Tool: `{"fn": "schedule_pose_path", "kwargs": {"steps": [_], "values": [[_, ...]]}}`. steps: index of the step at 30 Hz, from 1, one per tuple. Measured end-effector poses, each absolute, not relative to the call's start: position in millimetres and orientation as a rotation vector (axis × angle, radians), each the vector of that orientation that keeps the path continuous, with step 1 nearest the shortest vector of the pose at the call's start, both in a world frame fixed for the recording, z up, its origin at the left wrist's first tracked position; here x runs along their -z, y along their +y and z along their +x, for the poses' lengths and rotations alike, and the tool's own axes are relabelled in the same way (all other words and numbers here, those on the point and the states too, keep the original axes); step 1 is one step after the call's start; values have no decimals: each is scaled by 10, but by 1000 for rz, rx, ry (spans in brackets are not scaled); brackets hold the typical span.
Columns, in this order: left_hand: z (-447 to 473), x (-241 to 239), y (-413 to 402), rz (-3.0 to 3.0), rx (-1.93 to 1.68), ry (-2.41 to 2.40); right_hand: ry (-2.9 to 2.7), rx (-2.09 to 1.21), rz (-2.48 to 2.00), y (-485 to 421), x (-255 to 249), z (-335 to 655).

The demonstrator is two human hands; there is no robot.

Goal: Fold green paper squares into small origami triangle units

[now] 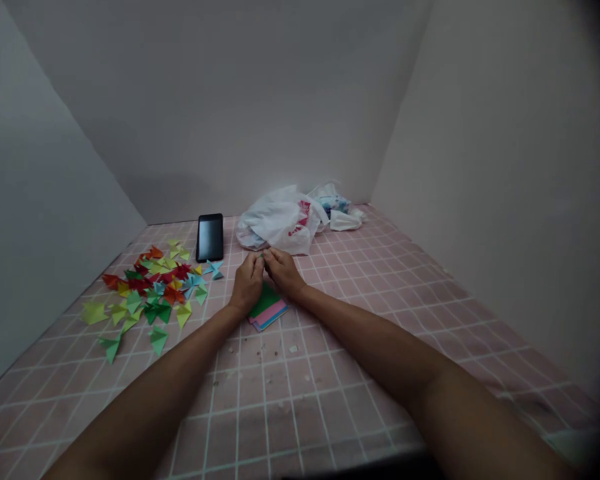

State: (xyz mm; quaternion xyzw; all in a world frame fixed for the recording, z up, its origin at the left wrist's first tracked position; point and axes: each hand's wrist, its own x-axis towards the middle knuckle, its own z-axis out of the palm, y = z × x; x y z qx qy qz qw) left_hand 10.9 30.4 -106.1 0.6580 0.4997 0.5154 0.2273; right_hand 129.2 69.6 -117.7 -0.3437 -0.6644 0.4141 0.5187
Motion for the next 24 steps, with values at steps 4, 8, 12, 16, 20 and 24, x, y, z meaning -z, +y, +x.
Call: {"fn": "schedule_pose_path", "kwargs": {"steps": [4, 8, 12, 16, 20, 24], "values": [[87, 1046, 336, 1820, -1371, 1326, -1672, -1183, -730, 770, 1116, 1389], [86, 1028, 335, 1807, -1367, 1278, -1658, -1223, -703, 811, 1070, 1424], [93, 1015, 303, 1772, -1384, 1236, -1603, -1181, -723, 814, 1065, 1370], [71, 1010, 307, 1727, -1394, 1222, -1556, -1199, -729, 778, 1055, 1325], [18, 972, 350, 1712, -1395, 1229, -1577, -1249, -694, 761, 1009, 1360], [-26, 925, 375, 1690, -1407, 1234, -1599, -1298, -676, 767, 977, 1397]]}}
